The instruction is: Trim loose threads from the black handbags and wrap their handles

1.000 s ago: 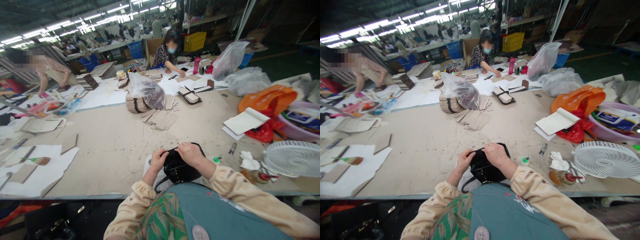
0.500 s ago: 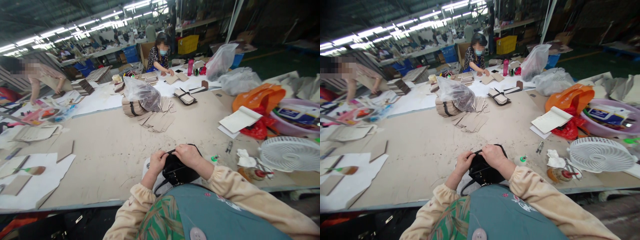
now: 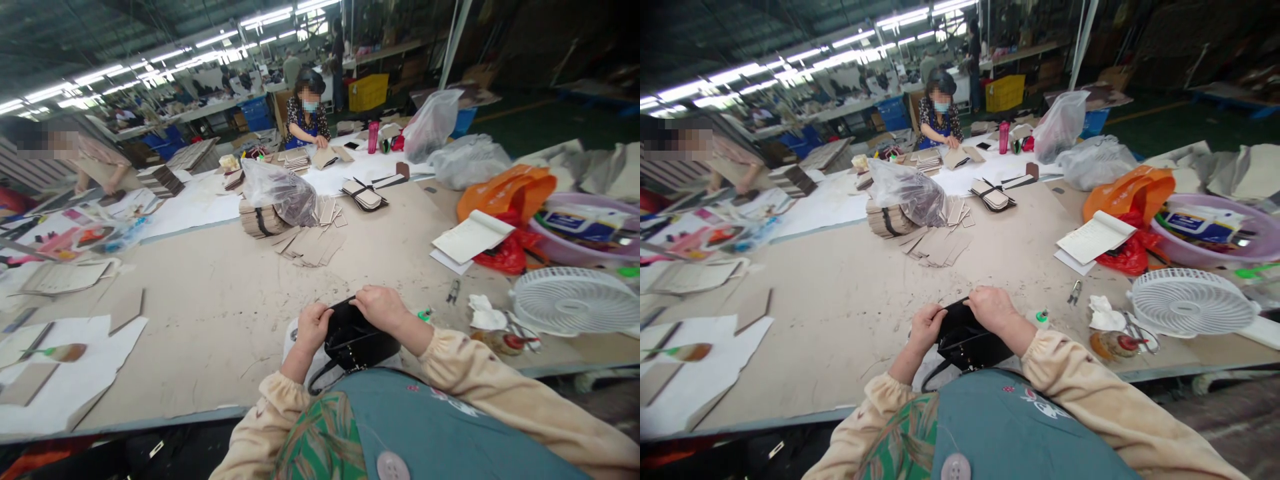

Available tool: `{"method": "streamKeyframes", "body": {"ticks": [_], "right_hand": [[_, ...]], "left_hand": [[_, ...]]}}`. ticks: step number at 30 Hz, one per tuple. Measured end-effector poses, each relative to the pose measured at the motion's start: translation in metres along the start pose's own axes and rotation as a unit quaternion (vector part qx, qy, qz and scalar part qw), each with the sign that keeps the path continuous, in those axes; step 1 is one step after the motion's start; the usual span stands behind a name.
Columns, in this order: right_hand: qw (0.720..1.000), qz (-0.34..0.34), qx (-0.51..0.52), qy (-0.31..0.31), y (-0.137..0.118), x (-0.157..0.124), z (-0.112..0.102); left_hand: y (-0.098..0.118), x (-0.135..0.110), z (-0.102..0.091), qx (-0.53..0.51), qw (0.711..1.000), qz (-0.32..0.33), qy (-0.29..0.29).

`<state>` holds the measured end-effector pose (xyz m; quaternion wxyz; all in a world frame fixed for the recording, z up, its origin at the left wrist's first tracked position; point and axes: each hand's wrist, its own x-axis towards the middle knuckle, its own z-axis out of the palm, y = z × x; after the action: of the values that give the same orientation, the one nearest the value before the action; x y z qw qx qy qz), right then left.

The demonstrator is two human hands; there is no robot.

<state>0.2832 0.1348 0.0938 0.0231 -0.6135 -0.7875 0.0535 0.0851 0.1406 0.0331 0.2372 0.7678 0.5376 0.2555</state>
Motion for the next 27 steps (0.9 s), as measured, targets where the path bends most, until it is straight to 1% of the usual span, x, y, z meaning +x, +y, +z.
{"method": "streamKeyframes", "body": {"ticks": [7,20,23,27], "right_hand": [[1.0,0.005,0.006,0.007,0.001,0.002,0.003],[1.0,0.019,0.007,-0.004,0.0,0.003,0.001],[1.0,0.019,0.009,-0.006,0.0,0.003,0.001],[1.0,0.013,0.012,-0.007,-0.001,0.005,0.001]], "left_hand": [[-0.001,-0.001,0.0,0.001,1.0,-0.008,-0.004],[0.002,0.001,0.0,0.002,1.0,-0.017,-0.006],[0.006,0.001,-0.005,0.021,0.999,-0.017,-0.033],[0.015,0.005,-0.017,0.06,0.992,-0.01,-0.111]]}}
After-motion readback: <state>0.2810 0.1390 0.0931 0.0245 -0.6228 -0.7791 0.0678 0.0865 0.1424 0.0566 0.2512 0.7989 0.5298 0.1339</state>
